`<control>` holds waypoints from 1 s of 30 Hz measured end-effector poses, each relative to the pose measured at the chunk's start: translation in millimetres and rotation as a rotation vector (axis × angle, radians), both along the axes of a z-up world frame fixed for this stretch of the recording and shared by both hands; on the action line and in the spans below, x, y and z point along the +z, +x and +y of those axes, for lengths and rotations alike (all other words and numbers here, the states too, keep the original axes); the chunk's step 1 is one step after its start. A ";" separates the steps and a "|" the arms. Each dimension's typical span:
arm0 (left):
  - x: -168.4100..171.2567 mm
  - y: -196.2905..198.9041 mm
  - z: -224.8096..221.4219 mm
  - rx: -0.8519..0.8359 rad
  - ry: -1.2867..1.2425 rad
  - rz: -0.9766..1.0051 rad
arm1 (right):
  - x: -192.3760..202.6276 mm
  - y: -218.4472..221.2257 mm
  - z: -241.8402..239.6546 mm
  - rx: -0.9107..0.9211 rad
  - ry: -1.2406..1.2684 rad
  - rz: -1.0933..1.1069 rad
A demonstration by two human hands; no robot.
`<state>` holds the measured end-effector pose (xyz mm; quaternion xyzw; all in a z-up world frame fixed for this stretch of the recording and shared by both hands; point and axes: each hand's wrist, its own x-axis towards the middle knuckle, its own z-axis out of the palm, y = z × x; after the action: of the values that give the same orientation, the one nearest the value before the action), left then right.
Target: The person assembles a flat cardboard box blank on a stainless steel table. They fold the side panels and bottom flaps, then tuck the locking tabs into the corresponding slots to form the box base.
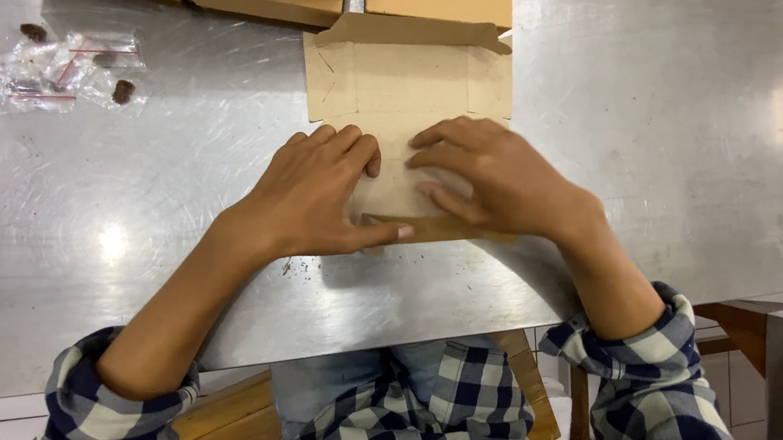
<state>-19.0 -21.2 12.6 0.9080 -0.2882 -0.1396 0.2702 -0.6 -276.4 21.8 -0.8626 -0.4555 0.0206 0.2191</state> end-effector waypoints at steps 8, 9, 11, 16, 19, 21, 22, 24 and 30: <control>5.0 11.1 17.8 -0.093 -0.058 0.206 | 39.7 8.2 -12.7 -0.163 -0.089 0.385; 6.9 11.8 20.2 -0.096 -0.058 0.205 | 45.2 6.7 -14.8 -0.165 -0.088 0.384; 10.7 14.0 24.7 -0.159 -0.071 0.284 | 56.0 4.3 -19.4 -0.150 -0.195 0.541; 24.6 13.8 23.6 -0.242 -0.066 0.336 | 59.6 8.2 -35.8 -0.114 -0.354 0.667; 28.2 11.1 19.9 -0.271 -0.044 0.357 | 60.6 7.1 -43.4 -0.041 -0.302 0.768; 27.5 8.2 17.8 -0.279 -0.039 0.358 | 61.7 6.9 -47.1 0.007 -0.239 0.817; 26.9 6.4 16.5 -0.265 -0.034 0.344 | 61.0 7.3 -49.8 0.045 -0.207 0.819; 27.0 2.7 12.4 -0.256 -0.024 0.334 | 59.0 8.9 -53.6 0.079 -0.170 0.823; 23.9 -4.7 -6.5 -0.234 -0.016 0.293 | 52.7 7.8 -59.8 0.151 -0.204 0.772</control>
<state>-23.8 -27.7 36.6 0.8358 -0.3507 -0.2987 0.2986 7.2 -336.2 74.5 -0.7728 -0.3975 0.4041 0.2854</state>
